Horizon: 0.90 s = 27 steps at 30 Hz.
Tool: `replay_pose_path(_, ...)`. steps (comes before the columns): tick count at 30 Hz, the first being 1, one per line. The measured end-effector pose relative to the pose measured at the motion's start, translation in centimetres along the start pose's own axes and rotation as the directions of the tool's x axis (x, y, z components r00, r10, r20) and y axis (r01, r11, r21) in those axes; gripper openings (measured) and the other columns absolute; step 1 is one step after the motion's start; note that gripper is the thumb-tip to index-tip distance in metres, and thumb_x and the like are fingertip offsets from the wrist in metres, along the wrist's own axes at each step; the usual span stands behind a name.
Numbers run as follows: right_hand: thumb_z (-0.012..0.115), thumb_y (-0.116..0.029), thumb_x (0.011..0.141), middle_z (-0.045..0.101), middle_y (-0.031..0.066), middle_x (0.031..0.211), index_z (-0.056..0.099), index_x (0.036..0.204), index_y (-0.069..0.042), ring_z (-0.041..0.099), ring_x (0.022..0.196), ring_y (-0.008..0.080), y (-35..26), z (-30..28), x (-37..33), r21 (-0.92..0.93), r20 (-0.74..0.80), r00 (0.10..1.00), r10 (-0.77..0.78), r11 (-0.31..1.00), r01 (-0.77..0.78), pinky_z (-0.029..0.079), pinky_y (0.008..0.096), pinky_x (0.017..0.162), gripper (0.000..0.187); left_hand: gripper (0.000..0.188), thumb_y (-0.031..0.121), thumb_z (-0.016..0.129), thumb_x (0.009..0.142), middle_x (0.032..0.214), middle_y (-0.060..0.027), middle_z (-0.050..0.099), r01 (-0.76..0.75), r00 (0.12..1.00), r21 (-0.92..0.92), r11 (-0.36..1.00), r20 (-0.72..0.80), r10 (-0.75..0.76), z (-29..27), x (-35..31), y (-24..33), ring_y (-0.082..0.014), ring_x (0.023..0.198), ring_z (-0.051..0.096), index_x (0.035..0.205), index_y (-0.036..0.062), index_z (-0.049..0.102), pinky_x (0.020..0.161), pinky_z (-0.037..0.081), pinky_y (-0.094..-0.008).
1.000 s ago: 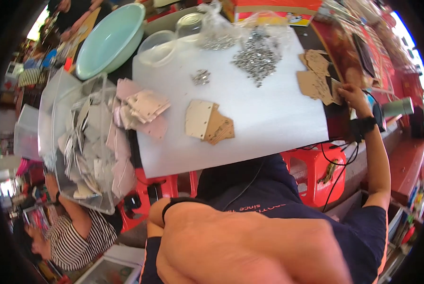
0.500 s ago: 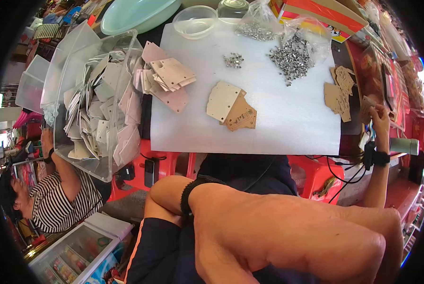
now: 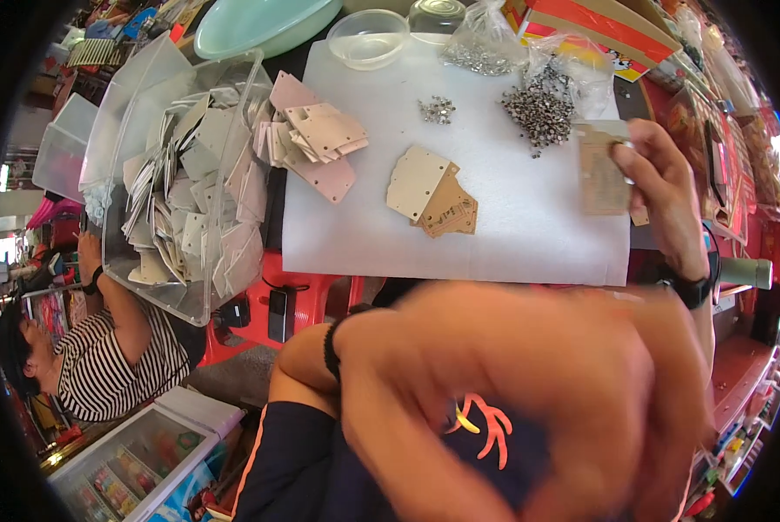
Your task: Manual assembly of leather labels or tags by inserting metal studs into pre-cut holes.
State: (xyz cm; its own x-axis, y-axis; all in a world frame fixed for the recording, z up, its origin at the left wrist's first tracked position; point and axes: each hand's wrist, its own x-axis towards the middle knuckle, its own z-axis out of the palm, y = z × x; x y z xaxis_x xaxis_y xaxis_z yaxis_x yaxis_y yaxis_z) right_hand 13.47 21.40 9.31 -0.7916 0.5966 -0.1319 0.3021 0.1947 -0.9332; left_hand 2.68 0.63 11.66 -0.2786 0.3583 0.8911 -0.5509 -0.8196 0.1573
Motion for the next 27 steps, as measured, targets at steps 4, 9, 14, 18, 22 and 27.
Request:
replay_pose_path(4, 0.07, -0.021, 0.089, 0.06, -0.002, 0.082, 0.058, 0.113, -0.005, 0.046, 0.057, 0.0025, -3.1, 3.7, 0.3, 0.13, 0.182, 0.983, 0.0, 0.991, -0.024, 0.037, 0.0186, 0.05, 0.031, 0.026, 0.026, 0.053, 0.099, 0.077, -0.0045, 0.051, 0.631, 0.692, 0.133, 0.765, -0.541, -0.477, -2.2, -3.7, 4.9, -0.0128, 0.066, 0.047, 0.081, 0.01, 0.043, 0.057, 0.041, -0.0245)
replay_pose_path(9, 0.071, -0.02, 0.089, 0.059, -0.0014, 0.078, 0.058, 0.112, -0.003, 0.048, 0.058, 0.0034, -3.3, 6.9, 2.2, 0.28, 0.339, 0.933, -0.116, 0.96, 0.018, 0.039, 0.0196, 0.05, 0.033, 0.035, 0.039, 0.052, 0.1, 0.093, -0.0076, 0.062, 0.815, 0.521, 0.278, 0.508, -0.736, -0.433, -5.2, -8.2, 4.7, -0.0123, 0.077, 0.056, 0.099, 0.0039, 0.053, 0.067, 0.043, -0.0261)
replay_pose_path(14, 0.066, -0.017, 0.092, 0.065, -0.0001, 0.092, 0.056, 0.115, -0.004, 0.049, 0.058, 0.0023, -3.0, 9.6, 3.5, 0.275, 0.52, 0.841, -0.152, 0.962, 0.004, 0.039, 0.0181, 0.051, 0.028, 0.034, 0.029, 0.052, 0.1, 0.107, -0.0111, 0.065, 0.801, 0.477, 0.193, 0.567, -0.778, -0.409, -4.7, -8.6, 3.8, -0.0137, 0.086, 0.062, 0.117, -0.0001, 0.056, 0.07, 0.046, -0.0254)
replay_pose_path(18, 0.067, -0.016, 0.092, 0.061, -0.0006, 0.079, 0.059, 0.11, -0.001, 0.049, 0.06, 0.0036, -2.8, 11.3, 4.0, 0.317, 0.533, 0.825, -0.188, 0.948, 0.012, 0.04, 0.0199, 0.052, 0.025, 0.027, 0.017, 0.05, 0.1, 0.113, -0.0112, 0.063, 0.803, 0.42, 0.122, 0.583, -0.81, -0.41, -5.2, -8.7, 4.0, -0.0133, 0.086, 0.062, 0.118, -0.0016, 0.058, 0.069, 0.046, -0.0247)
replay_pose_path(22, 0.066, -0.017, 0.092, 0.062, 0.0005, 0.081, 0.06, 0.111, 0.0, 0.051, 0.062, 0.0044, -2.2, 12.2, 5.1, 0.29, 0.56, 0.803, -0.204, 0.956, 0.04, 0.041, 0.0203, 0.053, 0.026, 0.026, 0.014, 0.048, 0.1, 0.114, -0.0108, 0.062, 0.824, 0.421, 0.151, 0.545, -0.808, -0.412, -5.9, -9.4, 4.3, -0.013, 0.081, 0.059, 0.119, -0.0024, 0.057, 0.067, 0.045, -0.0264)
replay_pose_path(27, 0.064, -0.022, 0.095, 0.063, -0.0024, 0.083, 0.061, 0.115, -0.002, 0.052, 0.066, 0.0021, -2.4, 12.9, 5.6, 0.2, 0.624, 0.767, -0.147, 0.979, 0.025, 0.042, 0.019, 0.056, 0.029, 0.02, 0.013, 0.049, 0.099, 0.101, -0.0078, 0.061, 0.831, 0.381, 0.162, 0.532, -0.863, -0.331, -5.6, -10.4, 5.2, -0.0133, 0.076, 0.055, 0.109, -0.002, 0.058, 0.067, 0.045, -0.0286)
